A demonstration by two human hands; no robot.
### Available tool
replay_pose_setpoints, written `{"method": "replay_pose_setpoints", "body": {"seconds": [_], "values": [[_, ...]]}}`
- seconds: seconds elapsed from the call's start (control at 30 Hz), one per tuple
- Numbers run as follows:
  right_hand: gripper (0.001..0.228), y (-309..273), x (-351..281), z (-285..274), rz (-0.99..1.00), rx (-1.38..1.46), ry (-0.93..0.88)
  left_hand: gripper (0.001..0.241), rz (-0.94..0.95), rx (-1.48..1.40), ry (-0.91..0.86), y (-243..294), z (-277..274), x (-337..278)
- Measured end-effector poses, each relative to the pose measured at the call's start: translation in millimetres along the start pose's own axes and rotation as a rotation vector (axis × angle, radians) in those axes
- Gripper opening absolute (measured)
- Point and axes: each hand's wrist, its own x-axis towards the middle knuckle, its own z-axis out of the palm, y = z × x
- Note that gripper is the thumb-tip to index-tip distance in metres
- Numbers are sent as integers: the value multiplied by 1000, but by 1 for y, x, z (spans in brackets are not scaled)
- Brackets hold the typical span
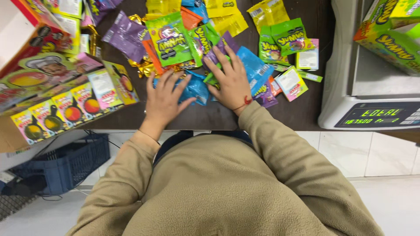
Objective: The person organizes candy products on a counter by sorting small packages, arranging display boxes, and placing items inside a larger cardboard box.
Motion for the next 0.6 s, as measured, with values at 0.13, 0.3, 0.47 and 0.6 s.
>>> {"method": "replay_pose_setpoints", "body": {"seconds": [0.13,0.3,0.47,0.6], "values": [[73,19,1,13,-43,15,48,65,-40,5,52,-3,8,0],[54,26,11,14,-87,28,158,44,-40,47,143,-13,13,-2],[23,38,28,-20,156,280,196,37,-22,30,88,2,-33,29],[10,61,52,-51,327,350,556,35,10,-99,177,13,-55,77]]}}
